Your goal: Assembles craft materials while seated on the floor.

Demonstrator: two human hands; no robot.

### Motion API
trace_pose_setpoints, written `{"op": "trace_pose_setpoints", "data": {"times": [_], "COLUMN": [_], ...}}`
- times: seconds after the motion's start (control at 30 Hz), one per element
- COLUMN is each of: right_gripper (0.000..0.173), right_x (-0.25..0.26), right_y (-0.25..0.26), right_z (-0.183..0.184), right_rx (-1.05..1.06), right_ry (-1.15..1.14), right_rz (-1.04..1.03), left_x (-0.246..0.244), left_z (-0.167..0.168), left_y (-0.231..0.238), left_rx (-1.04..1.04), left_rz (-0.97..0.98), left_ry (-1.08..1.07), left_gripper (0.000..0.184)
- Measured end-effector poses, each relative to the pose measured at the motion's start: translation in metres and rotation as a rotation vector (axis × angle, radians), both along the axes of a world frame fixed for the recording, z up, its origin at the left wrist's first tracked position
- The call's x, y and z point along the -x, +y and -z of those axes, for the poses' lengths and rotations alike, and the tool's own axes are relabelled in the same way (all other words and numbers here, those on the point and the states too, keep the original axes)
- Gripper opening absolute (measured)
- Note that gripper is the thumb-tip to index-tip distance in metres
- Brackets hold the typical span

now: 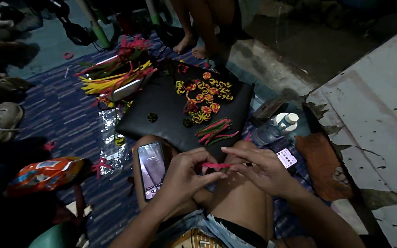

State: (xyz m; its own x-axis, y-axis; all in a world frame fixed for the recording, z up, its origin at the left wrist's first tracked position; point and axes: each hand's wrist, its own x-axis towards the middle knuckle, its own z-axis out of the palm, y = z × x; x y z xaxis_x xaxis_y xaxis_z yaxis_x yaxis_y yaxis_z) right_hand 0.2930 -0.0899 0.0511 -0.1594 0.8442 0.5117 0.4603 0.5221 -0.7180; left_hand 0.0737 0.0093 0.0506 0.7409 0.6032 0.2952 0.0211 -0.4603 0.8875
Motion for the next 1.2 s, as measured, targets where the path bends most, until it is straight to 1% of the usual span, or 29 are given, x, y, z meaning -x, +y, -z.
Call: {"op": "trace_pose_setpoints", "data": {"times": [0.07, 0.2, 0.27, 0.37, 0.4, 0.47, 0.53, 0.6, 0.67, 0.73, 0.8, 0.87, 0.93, 0.97, 1.07, 1.2], "right_gripper": [0.036, 0.031, 0.030, 0.031, 0.032, 0.036, 0.038, 0.038, 0.039, 0.042, 0.044, 0.041, 0.035, 0.032, 0.031, 0.031], "right_x": [0.000, -0.003, -0.005, -0.004, -0.004, -0.003, -0.002, 0.001, 0.002, 0.002, 0.000, -0.004, -0.006, -0.007, -0.008, -0.008], "right_y": [-0.002, -0.006, -0.007, -0.007, -0.006, -0.006, -0.006, -0.006, -0.005, -0.006, -0.007, -0.008, -0.009, -0.009, -0.010, -0.011], "right_z": [-0.001, 0.000, -0.002, -0.005, -0.004, -0.003, -0.002, -0.001, 0.000, 0.000, -0.004, -0.008, -0.009, -0.009, -0.007, -0.006], "right_rx": [0.011, 0.061, 0.117, 0.215, 0.228, 0.213, 0.145, 0.042, -0.008, 0.057, 0.182, 0.269, 0.313, 0.320, 0.310, 0.270], "right_ry": [-0.031, -0.030, 0.000, 0.116, 0.132, 0.118, 0.067, -0.012, -0.055, 0.029, 0.197, 0.306, 0.341, 0.339, 0.300, 0.244], "right_rz": [0.030, 0.022, 0.005, -0.017, -0.012, 0.015, 0.045, 0.062, 0.064, 0.027, -0.039, -0.086, -0.121, -0.130, -0.153, -0.158], "left_x": [-0.001, -0.002, -0.001, 0.000, -0.001, -0.001, -0.002, -0.005, -0.009, -0.010, -0.009, -0.005, -0.002, -0.001, 0.003, 0.004], "left_z": [0.001, 0.005, 0.007, 0.007, 0.006, 0.005, 0.008, 0.014, 0.015, 0.015, 0.015, 0.015, 0.014, 0.014, 0.012, 0.009], "left_y": [-0.002, -0.004, -0.004, -0.007, -0.007, -0.009, -0.013, -0.018, -0.022, -0.024, -0.023, -0.019, -0.017, -0.015, -0.012, -0.012], "left_rx": [-0.075, -0.143, -0.191, -0.348, -0.368, -0.329, -0.217, -0.048, 0.063, 0.090, 0.024, -0.128, -0.279, -0.312, -0.325, -0.290], "left_rz": [-0.036, -0.050, -0.064, -0.133, -0.140, -0.148, -0.158, -0.140, -0.121, -0.107, -0.089, -0.055, -0.056, -0.054, -0.042, -0.043], "left_ry": [0.012, -0.072, -0.070, -0.024, -0.017, -0.008, -0.014, -0.114, -0.242, -0.307, -0.315, -0.278, -0.216, -0.190, -0.121, -0.104], "left_gripper": [0.020, 0.011, 0.012, 0.015, 0.016, 0.018, 0.021, 0.023, 0.017, 0.013, 0.015, 0.017, 0.015, 0.015, 0.014, 0.018]}}
